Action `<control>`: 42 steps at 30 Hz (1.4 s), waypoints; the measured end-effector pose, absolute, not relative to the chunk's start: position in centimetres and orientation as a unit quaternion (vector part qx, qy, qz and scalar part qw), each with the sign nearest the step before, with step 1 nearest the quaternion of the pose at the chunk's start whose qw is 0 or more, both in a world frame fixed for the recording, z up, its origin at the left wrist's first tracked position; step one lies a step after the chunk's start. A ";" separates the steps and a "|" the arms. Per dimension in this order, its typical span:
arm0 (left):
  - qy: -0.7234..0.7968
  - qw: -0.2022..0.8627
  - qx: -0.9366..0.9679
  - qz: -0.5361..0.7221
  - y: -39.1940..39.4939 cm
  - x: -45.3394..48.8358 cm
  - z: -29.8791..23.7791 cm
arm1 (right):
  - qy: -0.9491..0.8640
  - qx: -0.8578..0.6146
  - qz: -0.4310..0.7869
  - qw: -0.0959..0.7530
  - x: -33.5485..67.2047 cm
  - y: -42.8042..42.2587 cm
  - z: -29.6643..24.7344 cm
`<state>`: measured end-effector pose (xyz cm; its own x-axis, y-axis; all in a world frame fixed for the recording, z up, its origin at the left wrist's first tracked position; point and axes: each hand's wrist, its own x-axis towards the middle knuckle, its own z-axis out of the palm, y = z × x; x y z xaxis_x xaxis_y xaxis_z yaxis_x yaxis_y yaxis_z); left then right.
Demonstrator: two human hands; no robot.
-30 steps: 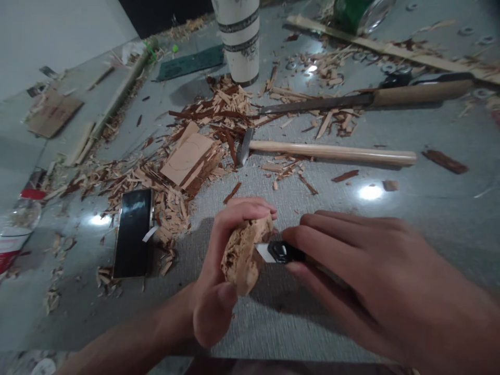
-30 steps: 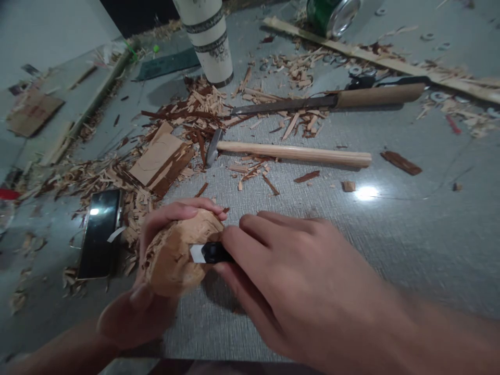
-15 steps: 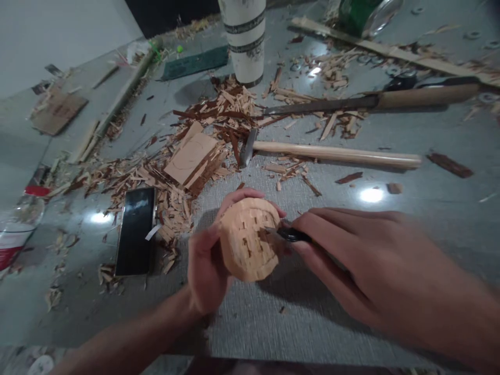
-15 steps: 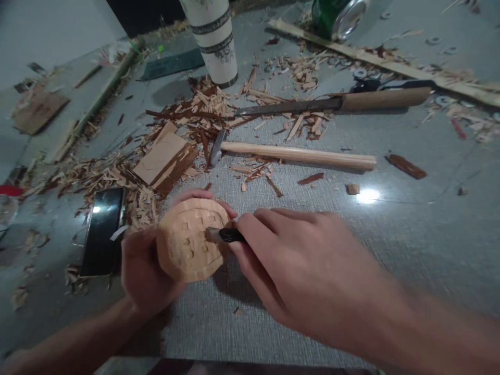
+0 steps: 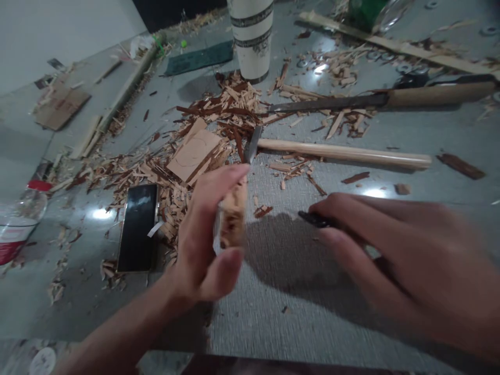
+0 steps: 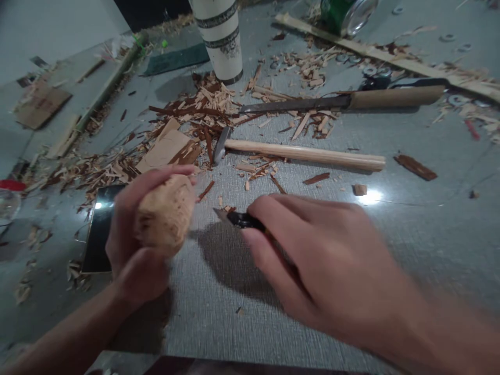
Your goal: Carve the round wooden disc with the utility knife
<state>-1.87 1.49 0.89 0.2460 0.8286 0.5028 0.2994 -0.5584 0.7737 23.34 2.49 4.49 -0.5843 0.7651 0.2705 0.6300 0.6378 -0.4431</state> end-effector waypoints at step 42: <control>0.358 0.699 0.296 0.543 0.9 0.0 0.7 | -0.709 -0.413 0.561 0.113 22.0 2.4 4.2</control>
